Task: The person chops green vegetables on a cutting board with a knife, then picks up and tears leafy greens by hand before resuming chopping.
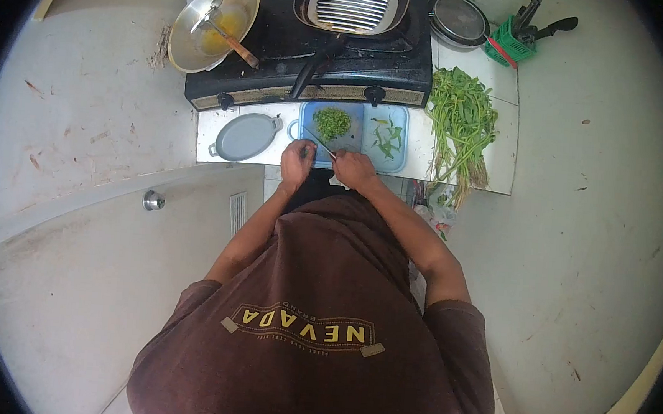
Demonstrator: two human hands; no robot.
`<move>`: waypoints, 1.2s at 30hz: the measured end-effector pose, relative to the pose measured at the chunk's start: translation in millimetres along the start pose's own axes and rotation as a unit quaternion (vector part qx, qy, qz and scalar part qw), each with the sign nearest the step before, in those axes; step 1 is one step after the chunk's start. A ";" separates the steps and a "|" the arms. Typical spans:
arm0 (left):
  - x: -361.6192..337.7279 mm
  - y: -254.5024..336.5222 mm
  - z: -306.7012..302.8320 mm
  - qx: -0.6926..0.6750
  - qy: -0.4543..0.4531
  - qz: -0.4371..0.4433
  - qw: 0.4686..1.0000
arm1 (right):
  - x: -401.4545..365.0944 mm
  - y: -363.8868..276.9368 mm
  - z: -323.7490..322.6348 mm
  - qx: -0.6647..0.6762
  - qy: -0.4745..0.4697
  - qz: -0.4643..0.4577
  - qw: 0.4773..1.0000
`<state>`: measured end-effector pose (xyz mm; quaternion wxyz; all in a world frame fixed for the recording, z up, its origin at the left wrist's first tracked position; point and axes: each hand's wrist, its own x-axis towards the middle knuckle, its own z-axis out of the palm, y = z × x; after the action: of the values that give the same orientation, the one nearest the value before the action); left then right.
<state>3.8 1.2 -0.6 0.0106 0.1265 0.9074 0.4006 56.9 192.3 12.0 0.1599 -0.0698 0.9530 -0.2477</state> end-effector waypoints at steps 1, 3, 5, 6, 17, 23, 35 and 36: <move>-0.3 1.3 -1.5 0.005 -0.004 0.003 1.000 | -0.5 -1.1 -0.8 0.002 -0.008 -0.001 1.000; -0.9 3.2 -4.6 0.021 0.000 0.025 0.999 | -2.6 -3.9 -2.0 0.005 -0.024 -0.004 1.000; -1.5 5.2 -7.0 0.027 0.002 0.039 0.999 | -4.7 -5.5 -4.4 0.005 -0.032 -0.003 0.999; -2.2 4.8 -7.1 0.025 0.002 0.042 0.999 | -5.0 -4.7 -3.6 0.004 -0.036 -0.003 0.999; -5.8 4.2 -7.7 0.032 0.002 0.023 0.999 | -0.5 0.1 5.5 0.007 -0.017 -0.023 1.000; -3.3 7.0 -10.4 0.005 0.004 0.020 1.000 | 2.8 4.4 5.3 0.004 -0.007 -0.007 1.000; -2.6 3.6 -6.3 0.031 -0.001 0.018 0.999 | 1.7 -9.5 1.2 0.004 -0.047 0.003 0.999; -3.2 2.7 -7.0 0.040 -0.010 0.018 0.999 | 3.4 -11.1 0.2 -0.003 -0.047 0.002 0.999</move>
<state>6.6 -2.9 5.8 0.0075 0.1470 0.9200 0.3633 54.3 181.9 16.4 0.2050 -0.0802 0.9451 -0.2414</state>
